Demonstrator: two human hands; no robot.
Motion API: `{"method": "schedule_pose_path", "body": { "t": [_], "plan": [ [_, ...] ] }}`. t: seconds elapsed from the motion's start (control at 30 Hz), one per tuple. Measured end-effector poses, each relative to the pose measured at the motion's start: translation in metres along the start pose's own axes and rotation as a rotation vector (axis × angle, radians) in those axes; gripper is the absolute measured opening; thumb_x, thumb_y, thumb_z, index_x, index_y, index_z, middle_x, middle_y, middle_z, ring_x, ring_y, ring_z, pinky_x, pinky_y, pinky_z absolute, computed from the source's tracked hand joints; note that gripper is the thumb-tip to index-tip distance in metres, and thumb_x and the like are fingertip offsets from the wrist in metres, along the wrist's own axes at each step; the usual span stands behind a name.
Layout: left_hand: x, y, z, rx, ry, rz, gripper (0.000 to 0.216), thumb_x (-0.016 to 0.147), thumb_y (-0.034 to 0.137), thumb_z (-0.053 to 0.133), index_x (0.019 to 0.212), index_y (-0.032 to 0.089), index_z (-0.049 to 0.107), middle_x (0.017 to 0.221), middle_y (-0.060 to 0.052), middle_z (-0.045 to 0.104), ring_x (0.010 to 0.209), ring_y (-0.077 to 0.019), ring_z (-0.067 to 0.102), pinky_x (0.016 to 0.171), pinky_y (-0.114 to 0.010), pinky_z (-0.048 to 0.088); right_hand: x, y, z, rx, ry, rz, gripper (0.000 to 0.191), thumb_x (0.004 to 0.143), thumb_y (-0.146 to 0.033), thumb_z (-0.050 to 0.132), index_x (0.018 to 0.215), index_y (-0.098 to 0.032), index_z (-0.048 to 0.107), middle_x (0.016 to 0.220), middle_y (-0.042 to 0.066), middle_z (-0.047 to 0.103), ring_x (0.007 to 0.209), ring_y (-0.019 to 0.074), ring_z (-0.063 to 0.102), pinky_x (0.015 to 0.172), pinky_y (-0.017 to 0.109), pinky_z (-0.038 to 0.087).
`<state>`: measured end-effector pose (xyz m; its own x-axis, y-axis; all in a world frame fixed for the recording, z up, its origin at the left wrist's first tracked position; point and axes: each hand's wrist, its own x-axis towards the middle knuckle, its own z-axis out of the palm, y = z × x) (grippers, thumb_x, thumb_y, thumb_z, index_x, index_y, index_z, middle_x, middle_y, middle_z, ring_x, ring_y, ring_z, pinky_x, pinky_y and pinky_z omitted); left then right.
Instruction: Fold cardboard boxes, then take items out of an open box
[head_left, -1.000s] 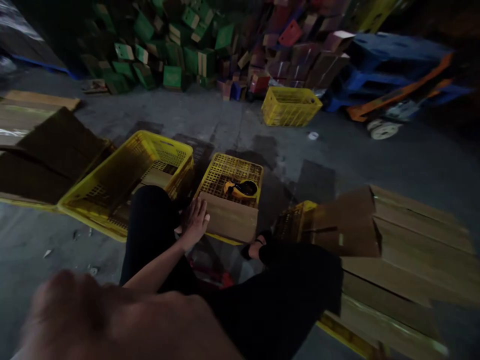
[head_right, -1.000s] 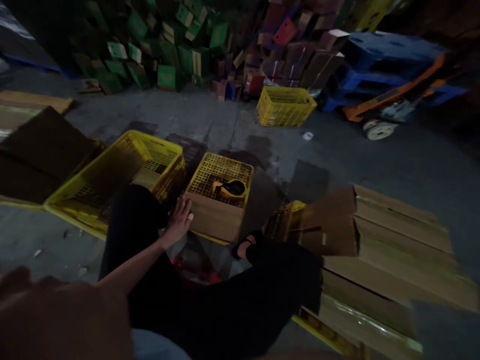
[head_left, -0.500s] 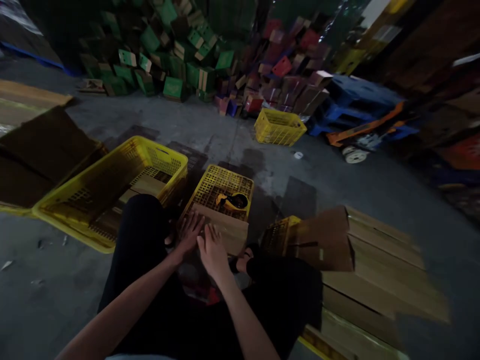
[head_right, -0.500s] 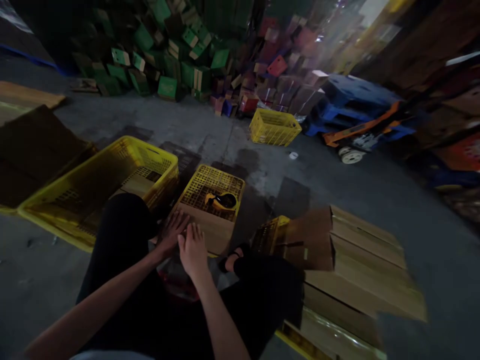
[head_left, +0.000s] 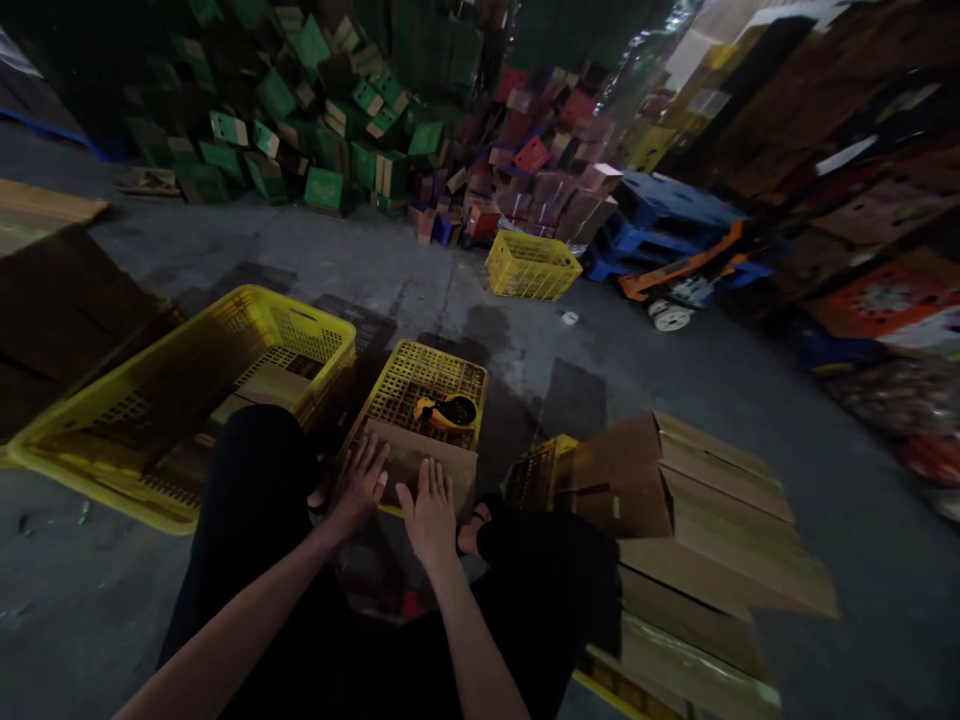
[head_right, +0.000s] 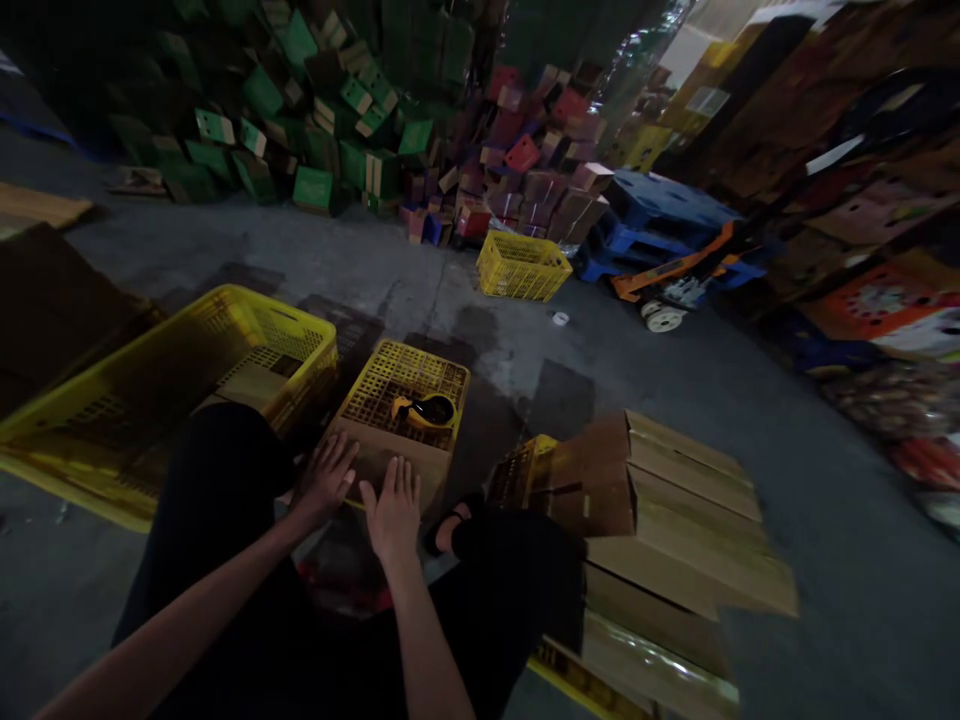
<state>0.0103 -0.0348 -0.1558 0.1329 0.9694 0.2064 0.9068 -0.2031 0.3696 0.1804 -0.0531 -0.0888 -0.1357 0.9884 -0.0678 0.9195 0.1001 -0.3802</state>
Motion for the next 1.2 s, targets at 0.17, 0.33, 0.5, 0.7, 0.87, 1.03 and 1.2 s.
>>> {"method": "schedule_pose_path", "body": {
  "t": [0.17, 0.33, 0.5, 0.7, 0.87, 1.03, 1.2],
  "plan": [
    [0.002, 0.003, -0.005, 0.000, 0.017, -0.053, 0.056, 0.101, 0.033, 0.037, 0.155, 0.018, 0.036, 0.162, -0.011, 0.033, 0.151, -0.0255, 0.028, 0.123, -0.049, 0.018, -0.006, 0.048, -0.009, -0.044, 0.063, 0.179, 0.079, 0.103, -0.058, 0.016, 0.153, 0.000, 0.034, 0.157, 0.022, 0.038, 0.149, 0.0313, 0.032, 0.121, 0.050, 0.020],
    [0.003, 0.012, -0.001, 0.036, 0.047, -0.071, 0.057, 0.100, 0.034, 0.040, 0.154, 0.014, 0.039, 0.162, -0.016, 0.032, 0.151, -0.0306, 0.026, 0.122, -0.053, 0.020, -0.007, 0.059, 0.003, -0.036, 0.152, 0.206, 0.080, 0.103, -0.057, 0.016, 0.153, 0.003, 0.033, 0.155, 0.024, 0.040, 0.147, 0.0335, 0.035, 0.119, 0.049, 0.026],
    [0.008, 0.048, 0.008, 0.048, 0.013, 0.003, 0.052, 0.097, 0.031, 0.048, 0.149, 0.022, 0.049, 0.163, -0.013, 0.031, 0.153, -0.0383, 0.015, 0.120, -0.060, 0.021, -0.009, 0.055, 0.015, -0.063, 0.206, 0.187, 0.078, 0.103, -0.056, 0.022, 0.152, 0.004, 0.033, 0.156, 0.025, 0.038, 0.148, 0.0353, 0.031, 0.119, 0.051, 0.025],
    [0.016, 0.090, 0.014, -0.013, -0.085, 0.196, 0.056, 0.098, 0.023, 0.044, 0.154, 0.028, 0.039, 0.165, -0.008, 0.028, 0.153, -0.0332, 0.018, 0.120, -0.059, 0.022, -0.004, 0.056, 0.017, -0.052, 0.207, 0.116, 0.068, 0.105, -0.048, 0.019, 0.153, -0.003, 0.035, 0.158, 0.021, 0.037, 0.150, 0.0316, 0.029, 0.119, 0.051, 0.024],
    [0.019, 0.088, 0.008, -0.034, -0.140, 0.258, 0.056, 0.100, 0.023, 0.041, 0.155, 0.029, 0.036, 0.165, -0.003, 0.027, 0.153, -0.0263, 0.021, 0.121, -0.052, 0.025, -0.001, 0.057, 0.017, -0.031, 0.186, 0.092, 0.069, 0.104, -0.050, 0.016, 0.154, -0.005, 0.034, 0.157, 0.019, 0.040, 0.149, 0.0297, 0.030, 0.120, 0.049, 0.024],
    [0.017, 0.054, -0.001, 0.000, -0.166, 0.185, 0.050, 0.101, 0.034, 0.043, 0.150, 0.027, 0.045, 0.163, -0.006, 0.032, 0.150, -0.0266, 0.030, 0.119, -0.051, 0.029, -0.002, 0.057, 0.016, -0.031, 0.187, 0.103, 0.074, 0.104, -0.055, 0.015, 0.155, -0.005, 0.032, 0.157, 0.018, 0.039, 0.150, 0.0292, 0.028, 0.121, 0.048, 0.022],
    [0.009, 0.012, -0.012, 0.028, -0.081, 0.022, 0.053, 0.101, 0.037, 0.042, 0.152, 0.021, 0.043, 0.161, -0.009, 0.036, 0.148, -0.0276, 0.034, 0.120, -0.051, 0.026, -0.002, 0.055, 0.016, -0.021, 0.208, 0.126, 0.075, 0.103, -0.056, 0.014, 0.156, -0.006, 0.031, 0.156, 0.018, 0.042, 0.150, 0.0279, 0.030, 0.120, 0.049, 0.023]
  ]
}}
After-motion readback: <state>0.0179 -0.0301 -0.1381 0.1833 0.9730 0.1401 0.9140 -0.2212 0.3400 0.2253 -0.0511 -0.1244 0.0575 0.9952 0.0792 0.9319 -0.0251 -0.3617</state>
